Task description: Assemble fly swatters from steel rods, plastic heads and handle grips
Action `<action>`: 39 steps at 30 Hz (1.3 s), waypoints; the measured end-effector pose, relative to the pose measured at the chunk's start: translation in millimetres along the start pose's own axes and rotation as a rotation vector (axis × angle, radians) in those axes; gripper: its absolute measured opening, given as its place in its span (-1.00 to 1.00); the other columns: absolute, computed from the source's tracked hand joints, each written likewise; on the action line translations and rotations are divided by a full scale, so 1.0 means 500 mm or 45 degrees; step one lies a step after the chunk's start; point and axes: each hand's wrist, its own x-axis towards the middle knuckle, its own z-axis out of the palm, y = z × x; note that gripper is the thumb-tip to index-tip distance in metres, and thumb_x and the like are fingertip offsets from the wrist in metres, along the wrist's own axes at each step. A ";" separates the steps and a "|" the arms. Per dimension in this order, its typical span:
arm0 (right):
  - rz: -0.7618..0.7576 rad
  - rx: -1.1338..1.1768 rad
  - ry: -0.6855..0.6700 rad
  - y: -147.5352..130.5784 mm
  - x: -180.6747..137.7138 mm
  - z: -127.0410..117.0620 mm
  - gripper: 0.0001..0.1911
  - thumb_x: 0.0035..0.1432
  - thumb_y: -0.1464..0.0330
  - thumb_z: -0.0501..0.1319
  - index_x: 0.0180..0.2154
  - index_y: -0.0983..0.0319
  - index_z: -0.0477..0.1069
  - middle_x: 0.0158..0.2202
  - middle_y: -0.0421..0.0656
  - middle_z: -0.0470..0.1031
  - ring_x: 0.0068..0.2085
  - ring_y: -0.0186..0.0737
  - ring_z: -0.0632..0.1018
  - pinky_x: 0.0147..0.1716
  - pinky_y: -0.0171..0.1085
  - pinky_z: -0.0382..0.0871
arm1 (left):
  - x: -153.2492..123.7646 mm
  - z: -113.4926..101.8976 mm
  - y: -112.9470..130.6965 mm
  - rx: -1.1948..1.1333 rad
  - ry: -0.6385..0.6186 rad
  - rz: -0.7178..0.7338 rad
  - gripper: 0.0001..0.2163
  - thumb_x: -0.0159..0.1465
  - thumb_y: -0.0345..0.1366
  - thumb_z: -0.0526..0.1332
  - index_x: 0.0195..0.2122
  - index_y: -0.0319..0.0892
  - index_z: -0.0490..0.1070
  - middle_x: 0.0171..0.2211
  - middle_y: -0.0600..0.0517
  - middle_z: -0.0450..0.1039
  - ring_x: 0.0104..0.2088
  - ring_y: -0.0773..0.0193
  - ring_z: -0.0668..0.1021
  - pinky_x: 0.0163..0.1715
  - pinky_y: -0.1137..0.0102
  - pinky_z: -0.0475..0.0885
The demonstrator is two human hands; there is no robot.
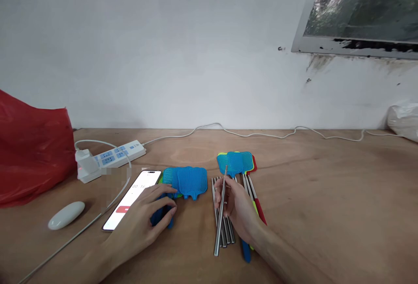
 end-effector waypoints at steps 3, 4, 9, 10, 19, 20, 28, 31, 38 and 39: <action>0.006 0.009 0.014 0.001 0.001 -0.001 -0.63 0.01 0.04 0.36 -0.39 0.21 0.44 -0.60 -0.29 0.35 -0.57 -0.39 0.41 -0.73 -0.46 0.03 | 0.001 0.002 0.001 -0.016 -0.004 0.016 -0.85 0.34 -0.35 0.12 -0.34 -0.10 0.46 -0.26 0.02 0.53 -0.06 0.07 0.55 0.20 -0.04 0.25; 0.006 0.009 0.015 0.001 0.001 -0.002 -0.64 0.01 0.04 0.36 -0.39 0.21 0.44 -0.60 -0.29 0.35 -0.57 -0.39 0.41 -0.73 -0.46 0.04 | 0.000 0.002 0.002 -0.018 -0.005 0.008 -0.85 0.34 -0.35 0.12 -0.35 -0.10 0.45 -0.31 0.04 0.52 -0.10 0.09 0.56 0.22 -0.06 0.21; -0.003 -0.029 0.012 0.003 0.003 -0.007 -0.60 0.06 0.00 0.34 -0.34 0.20 0.42 -0.60 -0.31 0.34 -0.60 -0.40 0.38 -0.73 -0.47 0.03 | 0.000 -0.001 0.006 -0.032 0.020 0.008 -0.82 0.36 -0.34 0.09 -0.39 -0.12 0.40 -0.38 0.06 0.48 -0.25 0.17 0.55 0.21 -0.06 0.22; 0.002 -0.053 0.021 0.004 0.002 -0.008 -0.59 0.08 -0.02 0.33 -0.31 0.19 0.41 -0.62 -0.31 0.34 -0.62 -0.41 0.36 -0.75 -0.47 -0.02 | 0.001 -0.001 0.006 -0.038 0.027 0.015 -0.81 0.37 -0.34 0.09 -0.39 -0.12 0.40 -0.39 0.06 0.47 -0.26 0.17 0.54 0.19 -0.04 0.24; 0.023 0.003 -0.155 -0.007 0.005 -0.010 -0.61 0.15 0.04 0.30 -0.24 0.24 0.44 -0.77 -0.47 0.05 -0.77 -0.53 -0.05 -0.75 -0.42 -0.18 | -0.004 0.002 -0.002 -0.053 0.024 0.061 -0.80 0.37 -0.34 0.10 -0.39 -0.12 0.44 -0.27 0.01 0.47 -0.21 0.16 0.53 0.21 -0.09 0.23; 0.041 0.031 -0.174 -0.007 0.006 -0.010 -0.64 0.16 0.07 0.29 -0.24 0.25 0.45 -0.77 -0.46 0.07 -0.77 -0.53 -0.04 -0.75 -0.42 -0.16 | -0.005 0.002 -0.001 -0.056 0.017 0.069 -0.80 0.37 -0.34 0.10 -0.38 -0.11 0.46 -0.23 0.00 0.47 -0.18 0.16 0.53 0.23 -0.10 0.21; 0.055 -0.009 -0.109 -0.010 0.003 -0.011 -0.66 0.19 0.19 0.20 -0.18 0.33 0.54 -0.72 -0.39 0.15 -0.75 -0.50 0.08 -0.72 -0.42 -0.06 | -0.005 0.003 0.001 -0.061 0.015 0.060 -0.76 0.38 -0.34 0.08 -0.41 -0.11 0.47 -0.20 -0.01 0.48 -0.14 0.15 0.53 0.26 -0.08 0.21; 0.024 -0.160 -0.121 -0.014 0.004 -0.009 -0.59 0.13 0.12 0.28 -0.18 0.33 0.56 -0.72 -0.37 0.20 -0.74 -0.50 0.12 -0.72 -0.42 -0.05 | -0.003 0.003 0.002 -0.056 0.022 0.056 -0.75 0.38 -0.34 0.08 -0.42 -0.12 0.45 -0.20 -0.02 0.48 -0.15 0.15 0.54 0.25 -0.07 0.24; 0.046 -0.547 -0.207 -0.017 0.007 -0.008 -0.51 -0.03 -0.04 0.38 -0.38 0.30 0.60 -0.75 -0.31 0.34 -0.77 -0.49 0.19 -0.76 -0.41 -0.12 | 0.001 -0.011 0.013 -0.093 0.098 0.027 -0.87 0.38 -0.35 0.09 -0.20 -0.09 0.43 -0.18 -0.03 0.52 -0.09 0.09 0.54 0.07 0.09 0.43; 0.081 -0.600 -0.231 -0.017 0.006 -0.009 -0.52 -0.03 -0.04 0.37 -0.40 0.29 0.60 -0.76 -0.31 0.34 -0.78 -0.49 0.19 -0.76 -0.41 -0.14 | 0.000 -0.012 0.013 -0.095 0.121 0.013 -0.88 0.38 -0.34 0.10 -0.15 -0.09 0.42 -0.17 -0.03 0.52 -0.06 0.07 0.53 0.02 0.13 0.45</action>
